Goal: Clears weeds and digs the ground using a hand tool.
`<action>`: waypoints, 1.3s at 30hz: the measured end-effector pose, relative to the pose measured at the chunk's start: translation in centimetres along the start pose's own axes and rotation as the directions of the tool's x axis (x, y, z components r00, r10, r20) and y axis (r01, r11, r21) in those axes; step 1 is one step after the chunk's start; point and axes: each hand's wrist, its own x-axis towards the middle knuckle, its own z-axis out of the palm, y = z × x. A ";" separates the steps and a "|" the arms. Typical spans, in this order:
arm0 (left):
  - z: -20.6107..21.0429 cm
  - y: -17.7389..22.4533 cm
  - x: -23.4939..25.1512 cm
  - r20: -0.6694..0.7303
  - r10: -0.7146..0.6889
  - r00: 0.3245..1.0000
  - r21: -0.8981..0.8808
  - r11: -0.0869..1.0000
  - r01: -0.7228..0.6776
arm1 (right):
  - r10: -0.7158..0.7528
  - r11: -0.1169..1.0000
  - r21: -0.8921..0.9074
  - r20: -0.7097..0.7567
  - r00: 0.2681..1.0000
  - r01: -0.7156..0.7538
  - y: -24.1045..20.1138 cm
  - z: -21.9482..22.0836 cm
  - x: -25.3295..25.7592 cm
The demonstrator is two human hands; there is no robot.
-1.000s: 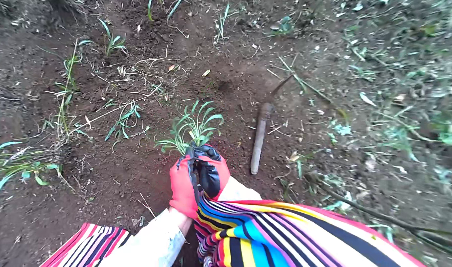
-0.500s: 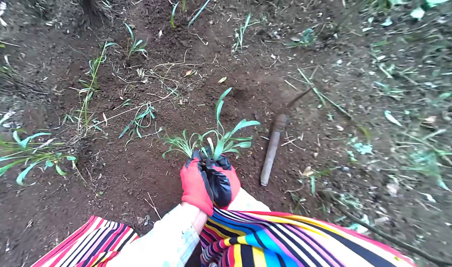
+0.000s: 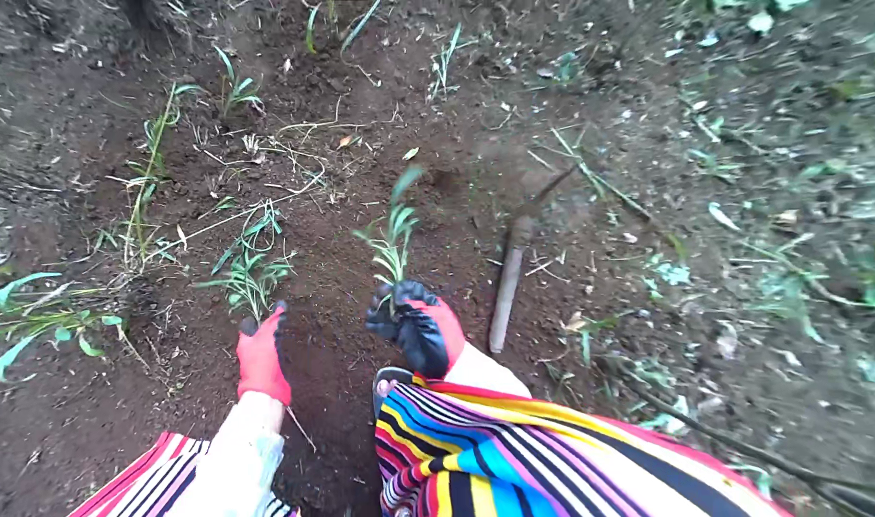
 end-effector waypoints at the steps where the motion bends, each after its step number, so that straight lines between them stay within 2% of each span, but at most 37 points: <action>1: -0.6 0.2 -0.1 -0.076 -0.003 0.997 0.008 1.000 0.004 | 0.080 0.997 -0.003 -0.022 0.997 -0.080 0.0 0.4 0.0; 2: -1.1 0.4 -0.2 -0.153 0.017 0.988 0.012 1.000 -0.015 | 0.120 0.993 -0.012 -0.029 0.992 -0.120 -0.1 0.6 0.1; 4: -1.6 1.1 -0.9 -0.254 0.193 0.948 0.065 0.981 -0.182 | 0.114 0.992 -0.052 -0.005 0.993 -0.114 -0.4 0.6 0.4; 5: -1.6 1.6 -1.7 -0.238 0.332 0.913 0.103 0.943 -0.316 | 0.092 0.992 -0.089 0.013 0.996 -0.090 -0.6 0.6 0.5; 7: -1.2 2.2 -3.7 -0.032 0.543 0.839 0.083 0.838 -0.539 | 0.028 0.977 -0.215 0.063 0.998 -0.014 -0.8 0.8 0.4; 8: -0.6 2.6 -4.6 0.116 0.563 0.818 0.031 0.822 -0.569 | -0.012 0.948 -0.315 0.116 0.993 0.049 -0.6 0.7 0.4; 9: 0.2 3.1 -5.3 0.271 0.528 0.805 -0.022 0.839 -0.543 | -0.050 0.893 -0.432 0.181 0.982 0.125 -0.4 0.7 0.4; 11: 2.0 4.0 -5.6 0.492 0.360 0.793 -0.037 0.919 -0.393 | -0.050 0.717 -0.656 0.289 0.956 0.236 -0.3 0.3 0.5; 13: 3.3 4.2 -4.9 0.497 0.289 0.818 0.029 0.937 -0.349 | -0.091 0.530 -0.788 0.314 0.945 0.313 -0.9 -0.6 0.7; 14: 3.6 4.3 -4.6 0.461 0.321 0.827 0.040 0.924 -0.381 | -0.178 0.426 -0.848 0.262 0.949 0.314 -1.6 -1.7 0.9; 15: 3.6 4.6 -4.4 0.436 0.354 0.827 0.030 0.913 -0.406 | -0.291 0.305 -0.919 0.161 0.943 0.251 -2.4 -3.3 1.0; 16: 3.5 5.0 -4.3 0.420 0.386 0.822 0.022 0.901 -0.434 | -0.401 0.212 -0.969 0.033 0.916 0.127 -3.4 -5.5 1.2; 17: 3.3 5.3 -4.1 0.403 0.416 0.815 0.018 0.887 -0.462 | -0.491 0.165 -0.986 -0.096 0.866 -0.016 -4.4 -8.1 1.5; 19: 3.0 5.8 -3.2 0.374 0.468 0.801 0.006 0.862 -0.507 | -0.578 0.162 -0.933 -0.354 0.735 -0.322 -5.8 -13.2 2.1; 21: 3.2 6.2 -2.4 0.346 0.498 0.795 -0.021 0.851 -0.525 | -0.464 0.146 -0.791 -0.585 0.665 -0.594 -6.1 -16.7 3.0; 23: 3.6 6.2 -2.1 0.319 0.499 0.806 -0.076 0.861 -0.503 | -0.322 0.098 -0.714 -0.682 0.657 -0.693 -5.9 -18.1 3.6; 24: 3.8 6.0 -2.0 0.314 0.507 0.803 -0.115 0.859 -0.498 | -0.258 0.119 -0.713 -0.694 0.672 -0.691 -6.2 -18.2 3.5; 25: 3.9 5.8 -2.1 0.322 0.533 0.782 -0.156 0.845 -0.512 | -0.214 0.198 -0.733 -0.680 0.701 -0.651 -7.0 -18.1 3.3; 26: 4.0 5.4 -2.1 0.336 0.567 0.752 -0.206 0.824 -0.528 | -0.207 0.341 -0.755 -0.642 0.738 -0.560 -7.9 -17.8 2.8; 27: 4.0 5.2 -2.2 0.348 0.585 0.732 -0.248 0.811 -0.530 | -0.244 0.523 -0.748 -0.591 0.769 -0.409 -8.6 -17.4 2.1; 29: 3.9 4.8 -2.3 0.356 0.600 0.716 -0.282 0.800 -0.530 | -0.348 0.824 -0.566 -0.447 0.824 0.041 -9.3 -17.2 0.8; 30: 3.7 4.5 -2.2 0.358 0.597 0.718 -0.265 0.802 -0.535 | -0.397 0.875 -0.422 -0.345 0.850 0.238 -9.5 -17.0 0.3; 31: 3.5 4.2 -2.0 0.353 0.599 0.719 -0.255 0.801 -0.542 | -0.432 0.884 -0.310 -0.252 0.866 0.351 -10.1 -16.8 -0.1; 33: 3.1 3.8 -1.7 0.342 0.604 0.720 -0.259 0.797 -0.545 | -0.468 0.872 -0.255 -0.184 0.864 0.418 -12.0 -16.2 -0.2; 34: 2.9 3.7 -1.8 0.344 0.598 0.724 -0.259 0.802 -0.539 | -0.498 0.853 -0.302 -0.231 0.836 0.425 -12.9 -15.8 -0.2; 36: 2.6 3.5 -1.7 0.353 0.588 0.728 -0.258 0.809 -0.529 | -0.610 0.770 -0.477 -0.353 0.709 0.425 -14.7 -13.6 -0.7; 37: 2.5 3.4 -1.7 0.347 0.584 0.733 -0.244 0.811 -0.531 | -0.652 0.739 -0.505 -0.368 0.663 0.447 -15.5 -12.4 -1.1; 39: 2.2 3.2 -1.7 0.334 0.576 0.746 -0.220 0.817 -0.533 | -0.704 0.706 -0.419 -0.318 0.635 0.571 -15.8 -10.6 -1.2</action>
